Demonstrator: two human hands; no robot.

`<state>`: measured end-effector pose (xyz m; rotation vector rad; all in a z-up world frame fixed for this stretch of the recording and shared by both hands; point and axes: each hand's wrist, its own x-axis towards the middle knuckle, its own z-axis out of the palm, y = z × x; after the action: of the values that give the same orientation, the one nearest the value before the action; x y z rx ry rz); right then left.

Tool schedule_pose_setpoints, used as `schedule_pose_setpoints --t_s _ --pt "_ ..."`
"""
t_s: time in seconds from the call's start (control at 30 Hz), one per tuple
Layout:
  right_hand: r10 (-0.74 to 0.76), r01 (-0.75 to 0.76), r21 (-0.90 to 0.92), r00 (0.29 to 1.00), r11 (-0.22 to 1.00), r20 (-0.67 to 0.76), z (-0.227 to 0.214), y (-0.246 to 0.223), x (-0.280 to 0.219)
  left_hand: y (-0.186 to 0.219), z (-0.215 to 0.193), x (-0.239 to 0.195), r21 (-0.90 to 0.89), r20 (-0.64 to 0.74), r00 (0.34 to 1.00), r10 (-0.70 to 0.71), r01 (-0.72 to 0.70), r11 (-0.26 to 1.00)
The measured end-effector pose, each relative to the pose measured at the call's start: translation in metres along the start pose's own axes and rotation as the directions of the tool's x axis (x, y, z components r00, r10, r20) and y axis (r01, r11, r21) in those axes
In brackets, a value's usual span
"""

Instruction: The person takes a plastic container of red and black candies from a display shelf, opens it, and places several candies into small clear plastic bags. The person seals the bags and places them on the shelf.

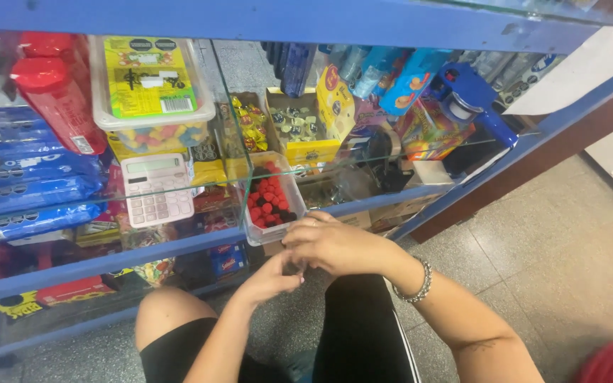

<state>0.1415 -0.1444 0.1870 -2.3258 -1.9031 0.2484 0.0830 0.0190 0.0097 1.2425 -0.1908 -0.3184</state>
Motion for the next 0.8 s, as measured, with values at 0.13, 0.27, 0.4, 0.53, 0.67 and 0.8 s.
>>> schedule_pose_setpoints --t_s 0.13,0.27,0.4,0.53,0.67,0.8 --pt "-0.018 0.022 -0.072 0.998 0.997 0.054 0.0 0.001 0.0 -0.017 -0.01 0.007 -0.007 0.087 0.996 -0.007 0.008 1.0" --pt "-0.045 0.041 -0.141 0.999 0.989 -0.026 0.013 0.012 -0.004 0.021 0.003 -0.005 -0.028 0.188 0.982 0.0 0.006 1.0" --pt "-0.002 -0.035 -0.247 0.989 0.968 -0.145 0.033 0.029 -0.012 0.011 0.0 0.0 0.078 0.015 0.995 0.097 -0.098 0.992" --pt "0.046 -0.079 -0.295 0.992 0.952 -0.117 0.04 0.028 -0.022 0.01 -0.001 0.001 0.09 -0.144 0.982 0.125 -0.113 0.989" --pt "0.039 -0.118 -0.382 0.977 0.917 -0.208 0.051 0.03 -0.03 0.014 0.003 0.0 0.049 -0.252 0.957 0.143 -0.135 0.99" --pt "0.144 -0.213 -0.354 0.967 0.911 -0.212 0.056 0.023 -0.036 0.013 0.002 0.0 0.2 -0.295 0.913 0.283 -0.231 0.952"
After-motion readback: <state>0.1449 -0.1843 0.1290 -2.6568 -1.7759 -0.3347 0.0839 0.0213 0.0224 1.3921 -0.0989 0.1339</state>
